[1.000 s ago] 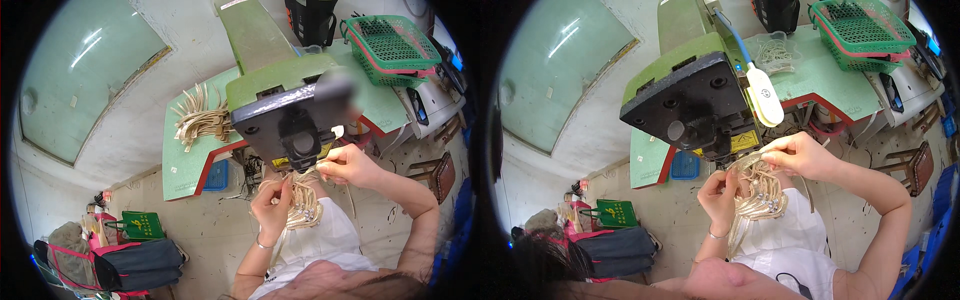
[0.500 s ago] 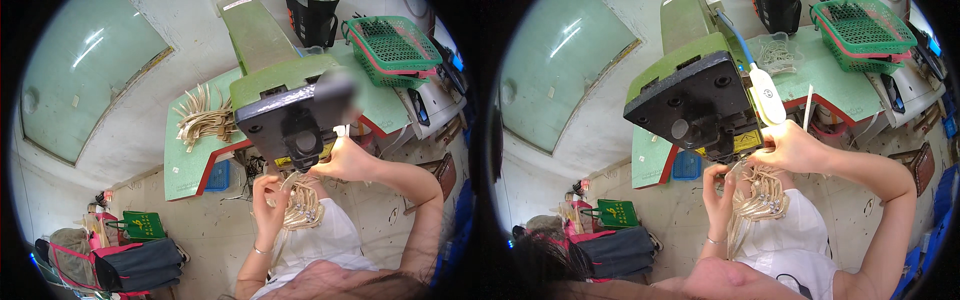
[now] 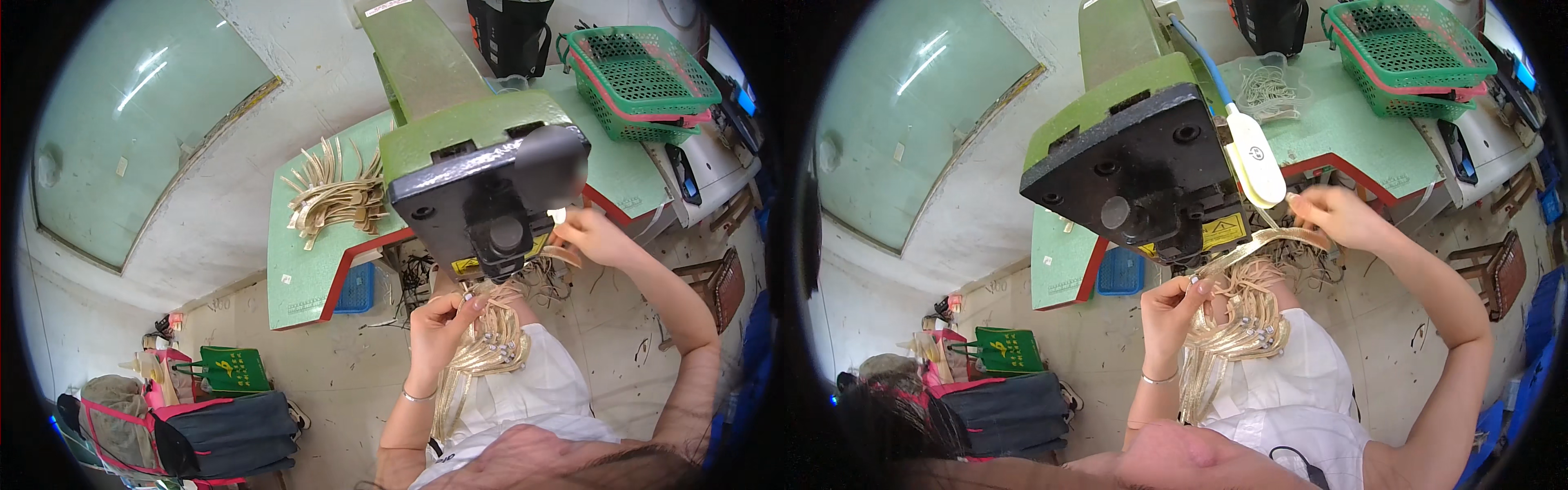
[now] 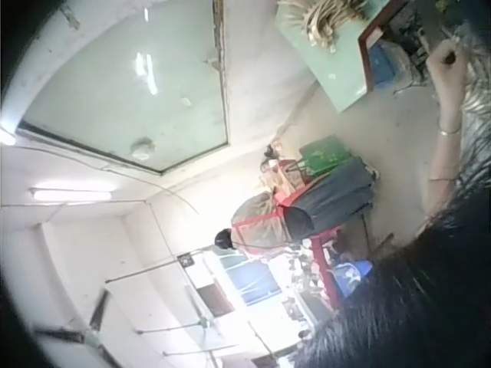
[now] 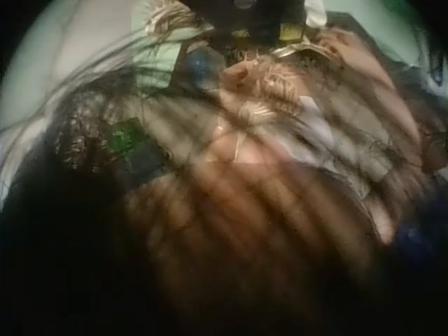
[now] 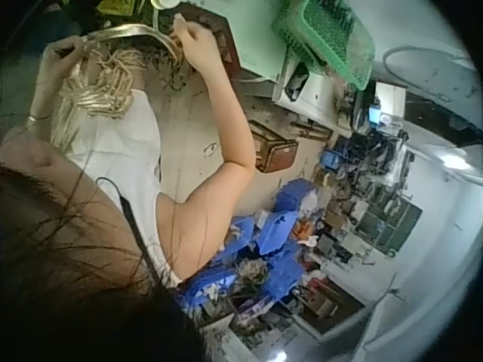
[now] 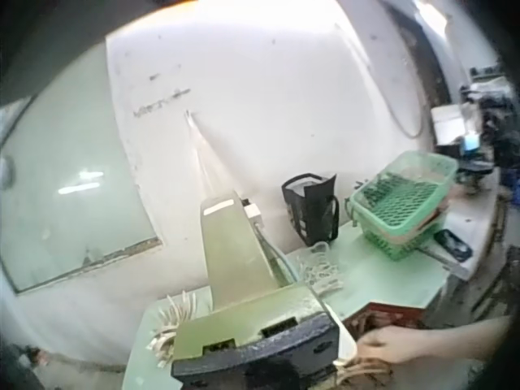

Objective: The person repeatedly feeds gold-colored flat cables into a green press machine, activates the press, and removes the processed cables. They handle the cables by hand, organizing them into a growing bundle while working at a green table in a workshop.

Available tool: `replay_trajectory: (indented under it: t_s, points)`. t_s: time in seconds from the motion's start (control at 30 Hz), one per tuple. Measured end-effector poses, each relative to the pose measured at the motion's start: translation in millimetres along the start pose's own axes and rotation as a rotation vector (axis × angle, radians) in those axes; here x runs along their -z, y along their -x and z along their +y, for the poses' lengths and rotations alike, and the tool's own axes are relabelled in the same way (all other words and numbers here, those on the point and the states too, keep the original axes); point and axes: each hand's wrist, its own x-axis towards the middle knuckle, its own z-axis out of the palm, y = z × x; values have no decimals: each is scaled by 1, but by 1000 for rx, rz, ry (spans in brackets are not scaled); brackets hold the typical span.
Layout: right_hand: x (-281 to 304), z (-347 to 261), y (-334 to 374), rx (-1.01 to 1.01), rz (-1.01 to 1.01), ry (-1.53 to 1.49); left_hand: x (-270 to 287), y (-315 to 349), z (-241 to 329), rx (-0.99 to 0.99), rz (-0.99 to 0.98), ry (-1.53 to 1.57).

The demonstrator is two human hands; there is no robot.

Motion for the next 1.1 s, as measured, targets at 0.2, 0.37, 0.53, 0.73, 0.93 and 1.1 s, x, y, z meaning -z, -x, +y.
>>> replay_trajectory:
  t_s: [0.2, 0.37, 0.53, 0.73, 0.93, 1.1]
  points:
    - [-10, 20, 22, -89, -398, -790, -4, -5, 13, 83, -96, 29]
    - [-7, 18, 29, -76, -204, -1012, -14, -6, 11, 57, -39, 14]
    - [-4, 7, 30, 8, -137, -611, -17, -2, 10, 40, 35, 51]
    - [-13, -20, 27, 89, -15, -245, -9, 9, 8, 40, 112, -18]
    - [-17, -23, 17, 14, -256, -429, -5, 27, 14, 47, 219, 150]
    - [-36, -41, 17, 67, -323, -371, 16, 48, 1, 43, 333, 218]
